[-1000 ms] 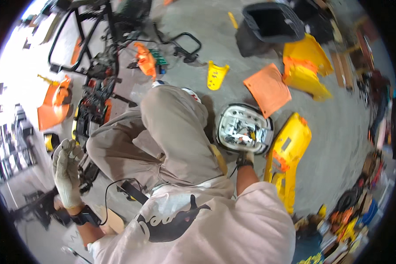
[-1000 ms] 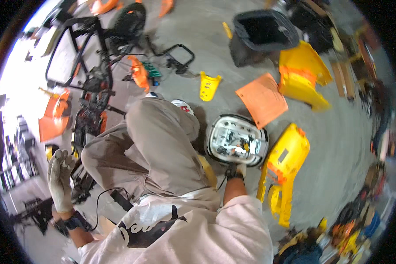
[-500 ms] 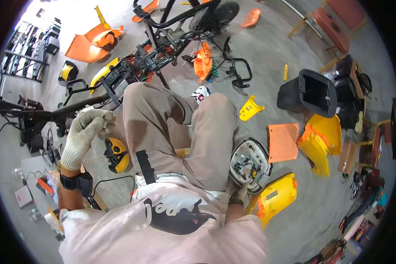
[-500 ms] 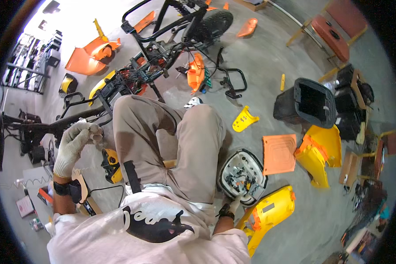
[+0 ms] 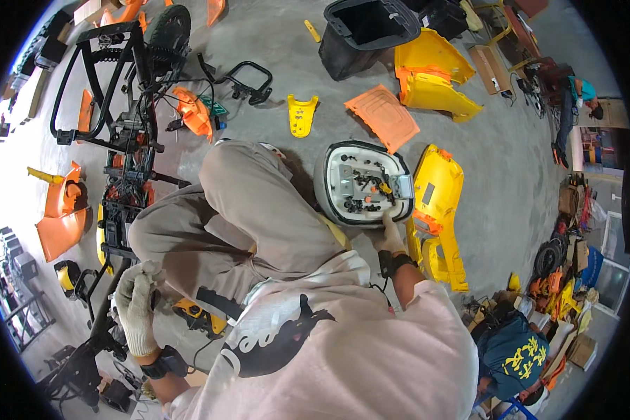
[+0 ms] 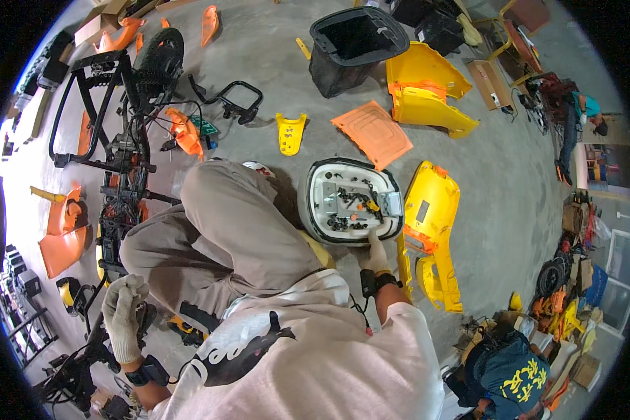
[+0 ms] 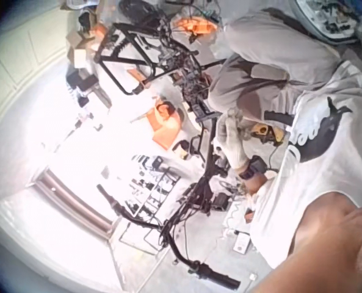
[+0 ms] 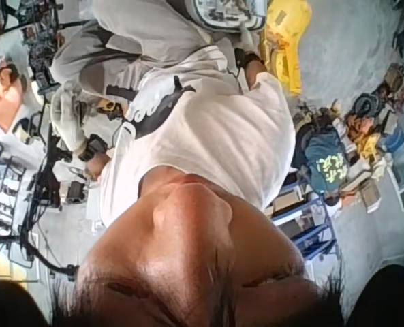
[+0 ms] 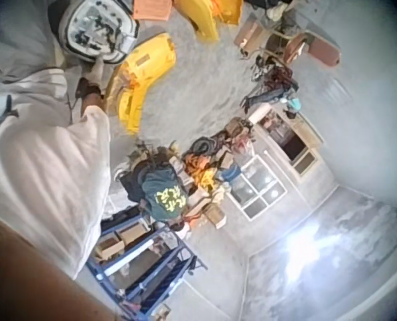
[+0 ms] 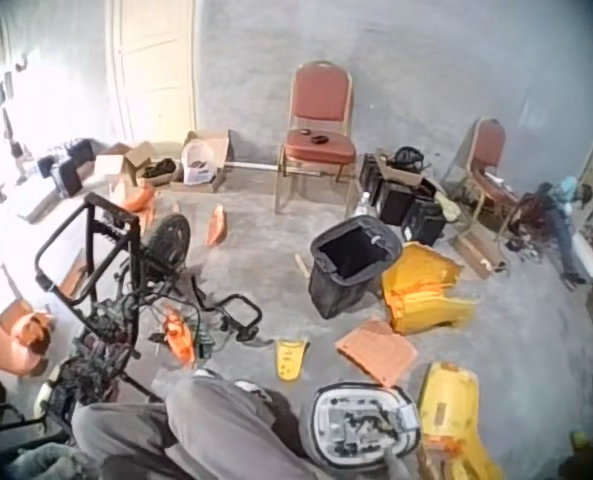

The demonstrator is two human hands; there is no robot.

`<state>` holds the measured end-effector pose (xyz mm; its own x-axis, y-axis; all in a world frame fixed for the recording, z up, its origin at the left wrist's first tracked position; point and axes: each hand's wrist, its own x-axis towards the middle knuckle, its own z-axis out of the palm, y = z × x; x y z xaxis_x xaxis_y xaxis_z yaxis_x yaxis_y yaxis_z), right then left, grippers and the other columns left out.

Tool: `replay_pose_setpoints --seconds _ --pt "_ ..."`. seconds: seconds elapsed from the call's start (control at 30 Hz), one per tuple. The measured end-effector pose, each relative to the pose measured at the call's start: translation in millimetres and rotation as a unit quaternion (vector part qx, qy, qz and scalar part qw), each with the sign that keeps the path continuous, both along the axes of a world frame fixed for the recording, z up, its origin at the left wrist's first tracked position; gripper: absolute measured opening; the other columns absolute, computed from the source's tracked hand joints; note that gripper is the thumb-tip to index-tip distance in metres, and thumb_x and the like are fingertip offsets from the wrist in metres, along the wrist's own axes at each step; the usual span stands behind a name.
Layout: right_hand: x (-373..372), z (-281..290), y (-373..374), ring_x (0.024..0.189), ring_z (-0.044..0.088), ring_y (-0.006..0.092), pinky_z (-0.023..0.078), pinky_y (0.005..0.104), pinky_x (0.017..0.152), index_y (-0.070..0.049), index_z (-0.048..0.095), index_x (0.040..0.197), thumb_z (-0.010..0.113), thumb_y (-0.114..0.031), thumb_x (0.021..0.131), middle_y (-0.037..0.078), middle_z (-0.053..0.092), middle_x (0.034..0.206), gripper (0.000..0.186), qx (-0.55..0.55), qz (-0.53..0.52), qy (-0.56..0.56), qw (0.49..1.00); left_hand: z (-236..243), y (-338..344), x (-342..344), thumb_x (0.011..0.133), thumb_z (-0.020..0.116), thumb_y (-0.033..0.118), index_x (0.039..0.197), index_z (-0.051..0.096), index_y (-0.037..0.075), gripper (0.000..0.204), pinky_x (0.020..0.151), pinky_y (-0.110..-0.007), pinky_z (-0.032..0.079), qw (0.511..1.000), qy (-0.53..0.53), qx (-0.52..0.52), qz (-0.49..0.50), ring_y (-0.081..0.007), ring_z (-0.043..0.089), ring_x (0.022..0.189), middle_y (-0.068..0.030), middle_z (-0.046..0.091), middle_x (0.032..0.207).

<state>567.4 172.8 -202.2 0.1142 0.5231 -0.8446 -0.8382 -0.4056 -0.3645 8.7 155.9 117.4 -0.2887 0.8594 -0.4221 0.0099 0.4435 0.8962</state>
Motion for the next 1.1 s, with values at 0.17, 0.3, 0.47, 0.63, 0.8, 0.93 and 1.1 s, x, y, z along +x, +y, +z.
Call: replay_pose_setpoints --seconds 0.17,0.3,0.47,0.63,0.8,0.93,1.1 --pt "-0.3 8.6 -5.9 0.14 0.047 0.0423 0.037 0.0648 0.118 -0.006 0.04 0.153 0.048 -0.036 0.11 0.022 0.047 0.153 0.052 0.018 -0.029 -0.013 0.999 -5.8 12.0 8.3 0.106 0.061 0.023 0.122 0.066 -0.004 0.031 0.091 -0.032 0.055 0.999 0.023 -0.03 -0.02 -0.0185 0.07 0.102 -0.0114 0.073 0.114" --pt "1.6 -5.5 -22.2 0.128 0.058 0.0382 0.05 0.0586 0.109 -0.003 0.048 0.145 0.049 -0.042 0.109 0.02 0.056 0.143 0.053 0.036 -0.061 -0.055 0.996 -17.6 26.5 23.1 0.105 0.061 0.022 0.119 0.068 -0.005 0.031 0.094 -0.033 0.055 0.997 0.023 -0.009 -0.067 -0.0191 0.07 0.102 -0.0119 0.073 0.114" --pt "18.3 -13.8 -39.5 0.135 0.053 0.0408 0.042 0.0646 0.115 -0.004 0.04 0.151 0.048 -0.038 0.11 0.021 0.051 0.149 0.054 0.048 -0.048 -0.074 0.995 -22.1 44.6 46.4 0.105 0.056 0.011 0.12 0.066 -0.008 0.026 0.098 -0.035 0.054 0.99 -0.025 -0.014 -0.135 -0.0212 0.071 0.105 -0.0135 0.072 0.116" --pt "39.4 -15.0 -40.1 0.13 0.055 0.0384 0.048 0.0602 0.11 -0.004 0.05 0.144 0.051 -0.041 0.109 0.018 0.055 0.145 0.051 0.045 -0.04 -0.062 0.996 -41.9 94.1 95.9 0.103 0.059 0.006 0.124 0.064 -0.008 0.025 0.098 -0.03 0.053 0.975 -0.002 0.015 -0.222 -0.0171 0.069 0.109 -0.0122 0.072 0.116" --pt "58.2 -9.7 -21.9 0.136 0.052 0.0391 0.042 0.0599 0.115 -0.003 0.045 0.148 0.054 -0.043 0.107 0.021 0.052 0.149 0.057 0.048 -0.028 -0.094 0.994 -100.7 172.3 226.5 0.098 0.068 0.015 0.144 0.051 -0.004 0.052 0.101 -0.029 0.05 0.938 -0.07 0.052 -0.336 -0.0133 0.06 0.115 -0.0072 0.066 0.122" --pt "63.6 3.2 2.3 0.131 0.055 0.0359 0.046 0.0577 0.111 -0.006 0.049 0.146 0.056 -0.043 0.107 0.017 0.056 0.146 0.054 0.02 -0.039 -0.12 0.992 -144.2 221.3 330.4 0.084 0.075 0.042 0.127 0.058 -0.001 0.063 0.101 -0.039 0.049 0.899 0.064 -0.097 -0.423 -0.0327 0.065 0.121 -0.0251 0.066 0.128" --pt "67.2 34.4 42.1 0.128 0.057 0.0326 0.048 0.051 0.11 -0.006 0.051 0.144 0.055 -0.039 0.108 0.014 0.059 0.142 0.049 0.081 -0.043 -0.115 0.989 -207.6 246.1 379.6 0.082 0.075 0.026 0.131 0.056 -0.002 0.06 0.098 -0.045 0.052 0.919 0.033 -0.119 -0.375 -0.032 0.066 0.116 -0.0232 0.068 0.122"
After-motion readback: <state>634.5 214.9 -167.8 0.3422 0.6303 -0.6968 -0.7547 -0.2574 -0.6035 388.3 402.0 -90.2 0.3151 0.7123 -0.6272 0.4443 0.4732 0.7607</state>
